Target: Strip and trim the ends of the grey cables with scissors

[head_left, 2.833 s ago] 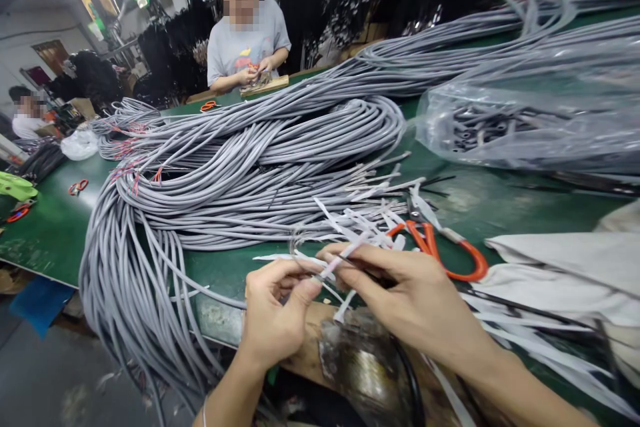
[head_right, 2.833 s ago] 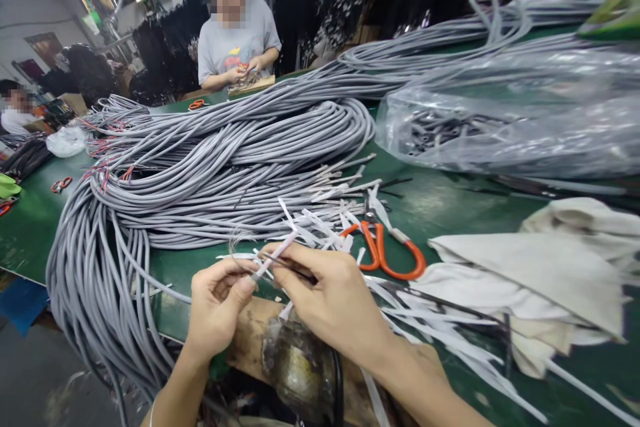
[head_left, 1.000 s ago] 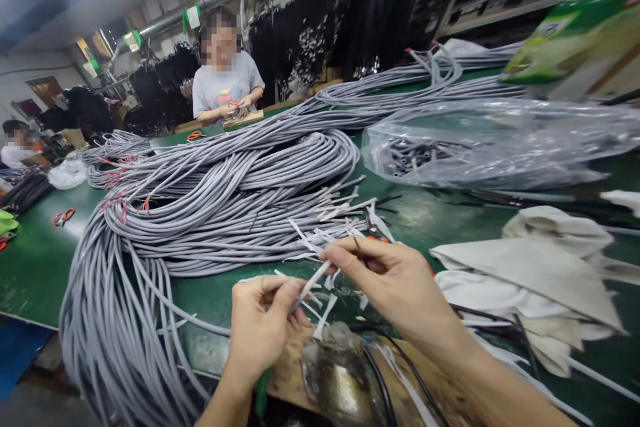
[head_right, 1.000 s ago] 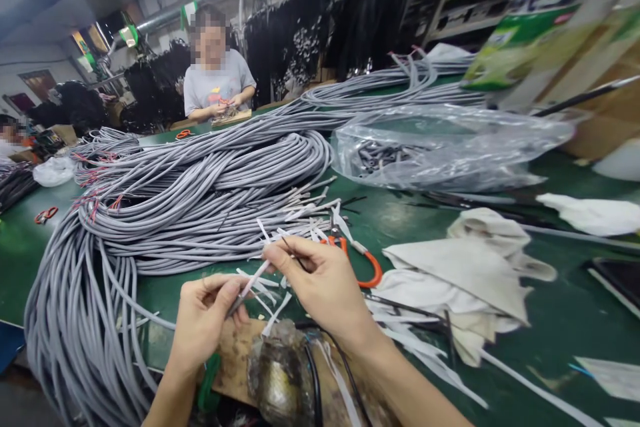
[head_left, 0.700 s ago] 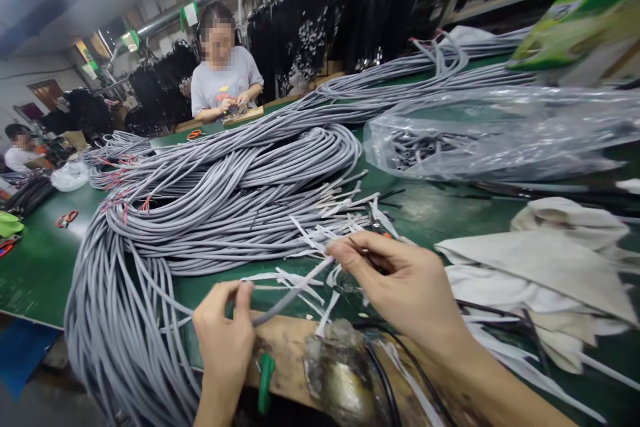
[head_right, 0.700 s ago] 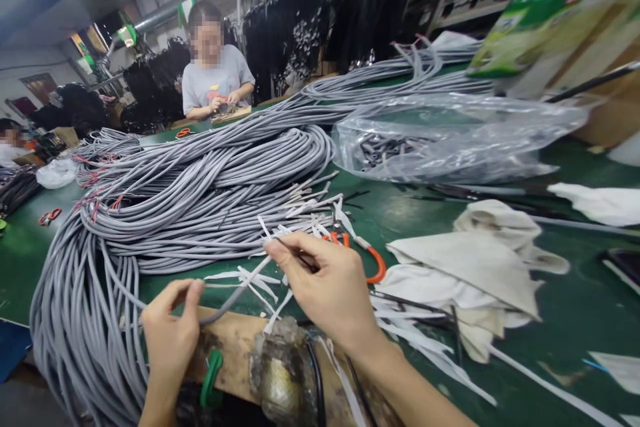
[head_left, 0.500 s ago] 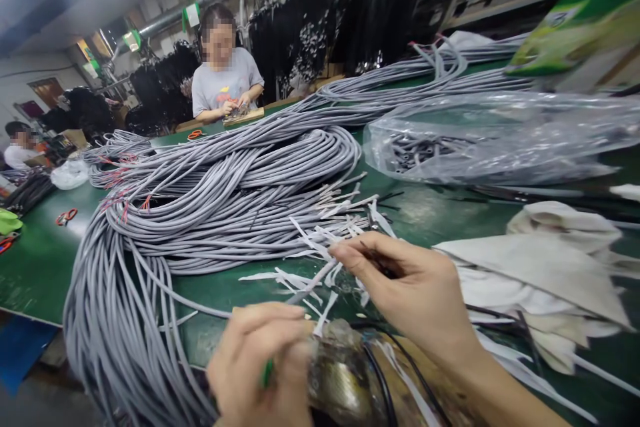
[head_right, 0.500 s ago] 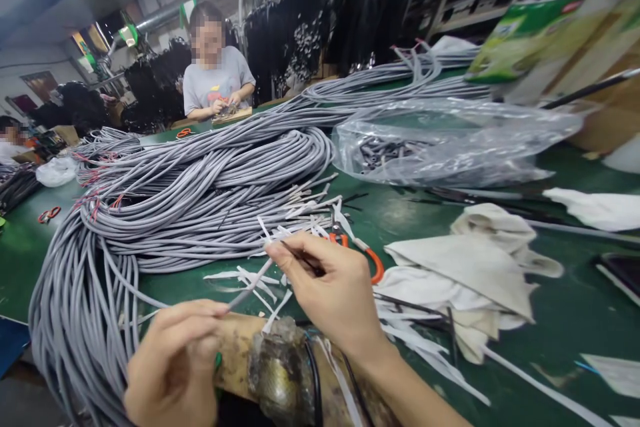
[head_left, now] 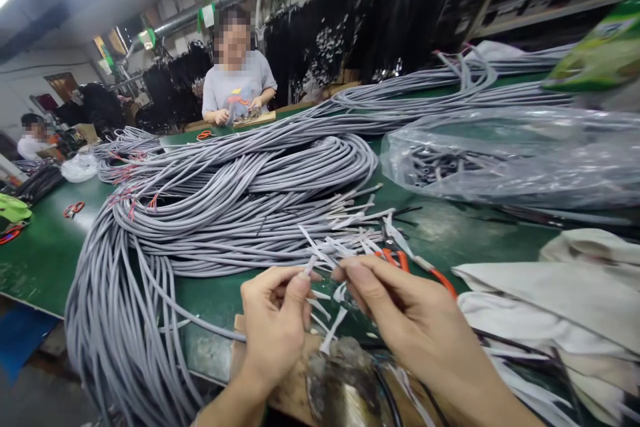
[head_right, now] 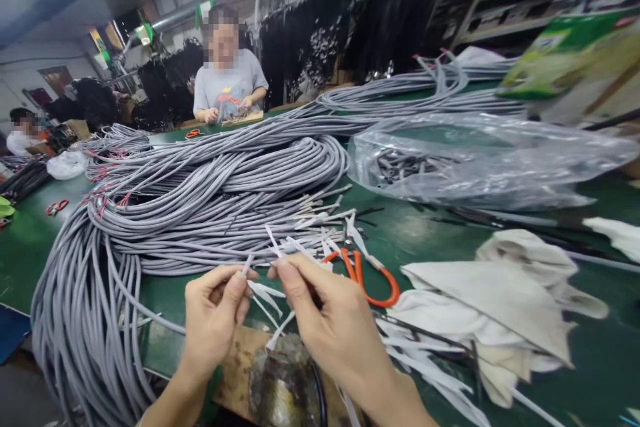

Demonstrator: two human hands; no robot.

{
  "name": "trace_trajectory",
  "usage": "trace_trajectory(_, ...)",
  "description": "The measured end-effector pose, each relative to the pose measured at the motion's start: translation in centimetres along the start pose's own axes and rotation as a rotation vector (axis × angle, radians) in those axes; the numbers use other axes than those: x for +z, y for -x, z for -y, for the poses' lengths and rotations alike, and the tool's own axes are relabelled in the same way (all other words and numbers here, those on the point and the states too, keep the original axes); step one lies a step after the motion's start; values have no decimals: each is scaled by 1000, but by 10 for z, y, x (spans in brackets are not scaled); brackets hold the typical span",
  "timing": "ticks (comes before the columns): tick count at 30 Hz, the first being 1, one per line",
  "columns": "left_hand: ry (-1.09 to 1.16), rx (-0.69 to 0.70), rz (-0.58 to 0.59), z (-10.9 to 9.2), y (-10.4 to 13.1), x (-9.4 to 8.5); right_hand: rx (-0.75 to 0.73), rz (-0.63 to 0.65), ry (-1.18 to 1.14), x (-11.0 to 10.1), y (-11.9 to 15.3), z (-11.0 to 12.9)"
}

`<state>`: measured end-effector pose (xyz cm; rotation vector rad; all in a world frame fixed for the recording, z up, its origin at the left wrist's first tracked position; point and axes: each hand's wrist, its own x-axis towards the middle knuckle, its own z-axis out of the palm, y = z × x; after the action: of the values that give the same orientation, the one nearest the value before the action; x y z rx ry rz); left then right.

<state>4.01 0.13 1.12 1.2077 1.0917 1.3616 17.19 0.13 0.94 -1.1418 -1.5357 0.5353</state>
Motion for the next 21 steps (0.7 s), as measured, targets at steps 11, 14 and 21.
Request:
trace_trajectory(11, -58, 50, 28, 4, 3, -3, -109, 120, 37, 4, 5, 9)
trace_trajectory(14, -94, 75, 70, 4, 4, -4, -88, 134, 21, 6, 5, 8)
trace_trajectory(21, -141, 83, 125, 0, 5, -3, 93, 175, -104, 10, 8, 10)
